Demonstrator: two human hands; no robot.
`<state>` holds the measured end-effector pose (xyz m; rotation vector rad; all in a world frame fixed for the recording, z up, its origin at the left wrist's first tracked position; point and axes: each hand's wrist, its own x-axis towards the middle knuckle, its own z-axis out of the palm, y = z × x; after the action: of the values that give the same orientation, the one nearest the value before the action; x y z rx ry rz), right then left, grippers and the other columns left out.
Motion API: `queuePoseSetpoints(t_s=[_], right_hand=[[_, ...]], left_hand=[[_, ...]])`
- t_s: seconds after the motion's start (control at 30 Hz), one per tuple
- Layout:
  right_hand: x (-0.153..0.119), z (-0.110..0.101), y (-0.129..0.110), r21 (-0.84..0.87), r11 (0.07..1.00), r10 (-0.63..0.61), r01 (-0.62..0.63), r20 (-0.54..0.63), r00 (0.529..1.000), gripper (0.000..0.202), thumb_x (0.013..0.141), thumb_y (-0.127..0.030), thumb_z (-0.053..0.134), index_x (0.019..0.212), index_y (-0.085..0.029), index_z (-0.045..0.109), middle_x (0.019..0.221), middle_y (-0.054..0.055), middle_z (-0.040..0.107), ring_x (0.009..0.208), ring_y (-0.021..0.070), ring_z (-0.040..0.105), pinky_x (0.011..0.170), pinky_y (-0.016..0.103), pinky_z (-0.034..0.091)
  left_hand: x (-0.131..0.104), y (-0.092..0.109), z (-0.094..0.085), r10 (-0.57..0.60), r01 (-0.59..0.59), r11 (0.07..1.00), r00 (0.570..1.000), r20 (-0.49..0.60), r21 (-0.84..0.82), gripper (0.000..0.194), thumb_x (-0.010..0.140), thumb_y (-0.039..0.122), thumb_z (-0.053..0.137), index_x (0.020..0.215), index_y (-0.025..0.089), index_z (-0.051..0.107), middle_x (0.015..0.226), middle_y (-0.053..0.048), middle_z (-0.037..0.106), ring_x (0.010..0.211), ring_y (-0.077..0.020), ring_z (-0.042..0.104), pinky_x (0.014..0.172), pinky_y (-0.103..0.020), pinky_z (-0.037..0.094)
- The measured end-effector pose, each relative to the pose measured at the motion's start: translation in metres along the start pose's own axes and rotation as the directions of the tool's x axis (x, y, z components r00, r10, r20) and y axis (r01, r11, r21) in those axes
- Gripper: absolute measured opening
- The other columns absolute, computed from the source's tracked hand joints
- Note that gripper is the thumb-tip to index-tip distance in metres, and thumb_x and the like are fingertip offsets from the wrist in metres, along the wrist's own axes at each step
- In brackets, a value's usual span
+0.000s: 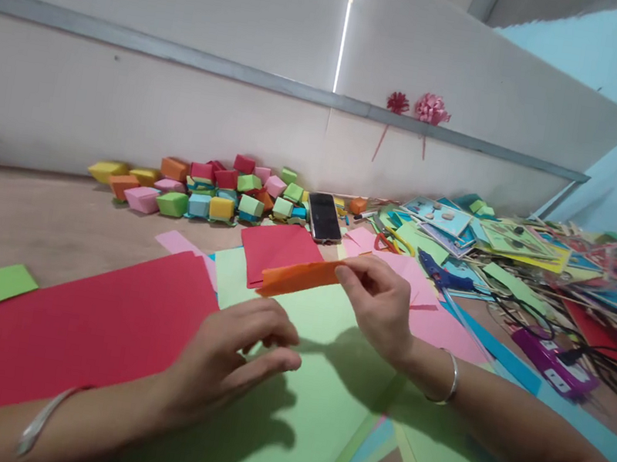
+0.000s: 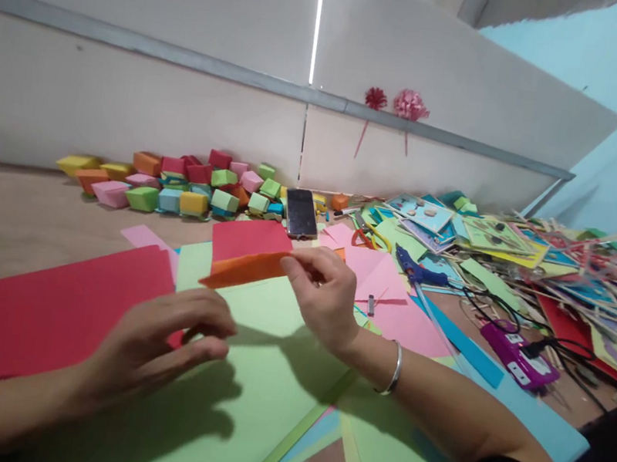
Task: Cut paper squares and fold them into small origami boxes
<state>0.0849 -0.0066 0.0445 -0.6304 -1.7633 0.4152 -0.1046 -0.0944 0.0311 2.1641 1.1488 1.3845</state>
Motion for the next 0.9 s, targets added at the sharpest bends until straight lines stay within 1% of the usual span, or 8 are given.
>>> queuePoseSetpoints(t_s=[0.07,0.13,0.2,0.27,0.43,0.6,0.7,0.9], right_hand=[[-0.004,-0.001,-0.001,-0.145,0.929,-0.339,0.341,0.041,0.940,0.008,0.088,-0.017,0.064,0.085,-0.020,0.070,0.075,0.002,0.065,0.067,0.0129,0.058,0.057,0.027,0.045],[-0.010,-0.001,-0.003,-0.223,0.724,-0.639,0.653,0.140,0.757,0.010,0.085,-0.011,0.065,0.083,-0.020,0.069,0.071,0.000,0.064,0.066,0.0128,0.056,0.057,0.030,0.040],[-0.016,0.002,-0.005,-0.221,0.555,-0.766,0.802,0.241,0.596,0.011,0.083,-0.007,0.065,0.078,-0.018,0.066,0.067,-0.001,0.064,0.064,0.0126,0.055,0.054,0.031,0.036],[-0.020,0.006,-0.004,-0.214,0.499,-0.774,0.840,0.324,0.543,0.013,0.082,-0.007,0.065,0.073,-0.016,0.064,0.065,-0.001,0.064,0.064,0.0133,0.055,0.053,0.033,0.034],[-0.023,0.010,0.000,-0.212,0.501,-0.740,0.839,0.397,0.543,0.009,0.086,-0.015,0.065,0.078,-0.017,0.063,0.066,0.000,0.062,0.063,0.0147,0.052,0.053,0.032,0.034],[-0.016,0.001,-0.007,-0.186,0.782,-0.556,0.594,0.221,0.801,0.017,0.092,-0.021,0.058,0.108,-0.018,0.060,0.093,0.009,0.065,0.085,0.0201,0.058,0.072,0.036,0.050],[-0.011,-0.003,-0.013,-0.101,0.890,-0.425,0.445,0.173,0.888,0.021,0.090,-0.015,0.056,0.111,-0.018,0.056,0.102,0.012,0.061,0.097,0.0228,0.058,0.082,0.041,0.053],[-0.008,-0.004,-0.015,-0.011,0.904,-0.412,0.426,0.233,0.881,0.013,0.089,-0.018,0.060,0.101,-0.019,0.059,0.105,0.011,0.061,0.098,0.0216,0.058,0.082,0.038,0.053]], left_hand=[[0.002,-0.001,0.005,-0.282,0.341,0.874,0.936,0.210,-0.347,0.038,0.090,0.053,0.057,0.092,0.018,0.070,0.085,-0.008,0.073,0.075,-0.0174,0.067,0.062,-0.025,0.052],[0.004,-0.002,0.009,-0.458,0.543,0.600,0.835,0.305,-0.587,0.049,0.086,0.061,0.057,0.101,0.016,0.069,0.097,-0.012,0.074,0.085,-0.0207,0.069,0.073,-0.030,0.055],[0.006,-0.004,0.013,-0.525,0.582,0.406,0.779,0.342,-0.704,0.045,0.083,0.056,0.066,0.103,0.016,0.068,0.101,-0.012,0.074,0.087,-0.0197,0.069,0.079,-0.031,0.055],[0.006,-0.006,0.015,-0.530,0.572,0.344,0.773,0.349,-0.745,0.040,0.079,0.047,0.074,0.105,0.017,0.068,0.101,-0.010,0.074,0.085,-0.0173,0.069,0.079,-0.028,0.054],[0.003,-0.015,0.014,-0.513,0.524,0.552,0.827,0.231,-0.649,0.032,0.081,0.041,0.070,0.101,0.016,0.067,0.094,-0.007,0.074,0.082,-0.0181,0.068,0.076,-0.030,0.055],[0.002,-0.028,0.010,-0.303,0.305,0.937,0.952,0.037,-0.168,0.020,0.087,0.029,0.055,0.094,0.017,0.069,0.091,-0.006,0.075,0.083,-0.0205,0.069,0.074,-0.030,0.055],[0.002,-0.031,0.009,-0.161,0.162,0.987,0.987,0.027,-0.021,0.028,0.090,0.023,0.047,0.105,0.017,0.069,0.093,-0.006,0.077,0.080,-0.0194,0.071,0.072,-0.027,0.056],[-0.003,-0.034,0.007,-0.038,0.021,0.987,0.994,0.103,0.157,0.036,0.085,0.012,0.048,0.115,0.018,0.066,0.099,-0.005,0.078,0.077,-0.0179,0.073,0.066,-0.024,0.056]])
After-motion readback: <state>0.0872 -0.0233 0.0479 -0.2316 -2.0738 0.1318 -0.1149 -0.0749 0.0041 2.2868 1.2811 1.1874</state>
